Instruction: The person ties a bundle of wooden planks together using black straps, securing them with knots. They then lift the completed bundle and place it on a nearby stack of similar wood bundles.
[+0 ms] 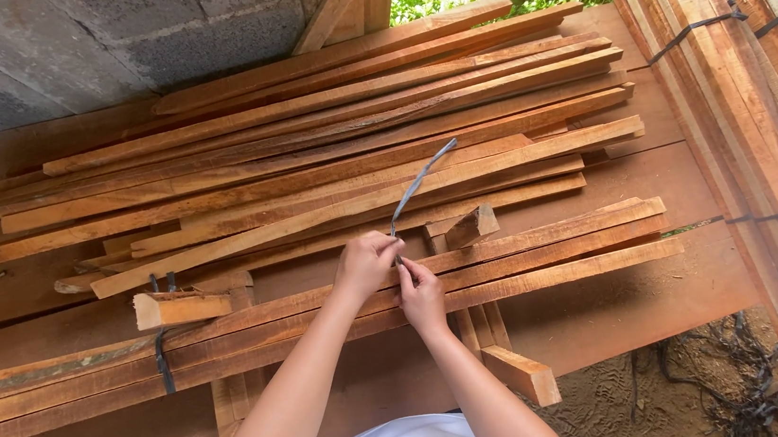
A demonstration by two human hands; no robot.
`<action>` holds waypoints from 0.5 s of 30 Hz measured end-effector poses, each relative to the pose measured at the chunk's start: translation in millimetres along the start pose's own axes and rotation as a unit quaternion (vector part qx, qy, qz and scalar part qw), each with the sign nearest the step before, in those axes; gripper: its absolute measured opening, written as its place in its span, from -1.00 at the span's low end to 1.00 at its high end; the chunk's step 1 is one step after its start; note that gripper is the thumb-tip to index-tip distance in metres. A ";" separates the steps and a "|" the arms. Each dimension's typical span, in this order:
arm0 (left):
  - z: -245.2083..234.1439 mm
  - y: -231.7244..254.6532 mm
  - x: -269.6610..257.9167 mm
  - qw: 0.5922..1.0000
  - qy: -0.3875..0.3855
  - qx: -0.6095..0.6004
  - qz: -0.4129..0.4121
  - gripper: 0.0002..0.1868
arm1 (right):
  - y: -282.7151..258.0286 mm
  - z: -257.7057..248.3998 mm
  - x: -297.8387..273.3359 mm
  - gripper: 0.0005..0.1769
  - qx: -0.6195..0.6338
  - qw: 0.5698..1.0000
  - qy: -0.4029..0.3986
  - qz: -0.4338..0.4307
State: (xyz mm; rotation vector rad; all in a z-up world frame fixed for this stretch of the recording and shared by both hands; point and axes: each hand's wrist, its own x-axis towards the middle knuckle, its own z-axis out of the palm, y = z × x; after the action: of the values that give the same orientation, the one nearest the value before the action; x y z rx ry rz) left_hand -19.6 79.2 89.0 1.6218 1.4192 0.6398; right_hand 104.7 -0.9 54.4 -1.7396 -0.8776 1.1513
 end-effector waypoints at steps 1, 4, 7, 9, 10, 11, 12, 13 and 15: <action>5.5 3.2 -3.9 1.000 -0.001 -0.001 -0.001 -0.84 | -3.4 -2.3 1.5 -0.71 -0.001 1.000 0.000 0.001; 11.1 7.2 -12.2 0.999 -0.021 0.005 0.029 -0.86 | -16.1 -2.0 1.6 -0.75 -0.165 0.982 0.024 -0.085; 12.6 0.7 -11.3 0.999 -0.022 -0.017 0.029 -0.85 | -20.1 -1.2 0.9 -0.75 -0.259 0.960 -0.003 -0.106; 19.0 -8.4 -10.3 0.997 0.011 -0.060 0.041 -0.89 | -6.2 -0.9 7.2 -0.79 -0.224 0.968 0.005 -0.111; 15.3 -2.6 -10.8 0.997 0.011 -0.061 0.040 -0.89 | -4.4 -0.5 9.5 -0.79 -0.224 0.968 0.004 -0.110; 11.8 3.2 -11.1 0.993 0.011 -0.111 -0.031 -0.82 | -2.5 -0.2 12.0 -0.79 -0.213 0.971 0.011 -0.108; 8.3 8.7 -12.0 0.982 0.009 -0.159 -0.102 -0.73 | -0.1 0.3 13.5 -0.77 -0.201 0.974 0.019 -0.104; 9.4 -1.1 -6.5 0.982 0.007 -0.159 -0.103 -0.73 | -5.0 -0.7 12.4 -0.77 -0.201 0.974 0.020 -0.102; 10.9 -21.1 3.2 0.963 -0.048 -0.096 -0.245 -0.25 | -15.1 -2.2 9.3 -0.74 -0.151 0.983 0.014 -0.099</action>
State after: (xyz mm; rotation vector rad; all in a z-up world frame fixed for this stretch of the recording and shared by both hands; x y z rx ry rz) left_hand -20.9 78.9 65.2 1.0752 1.5571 0.3872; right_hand 108.4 12.6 65.6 -1.8536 -1.2292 0.8945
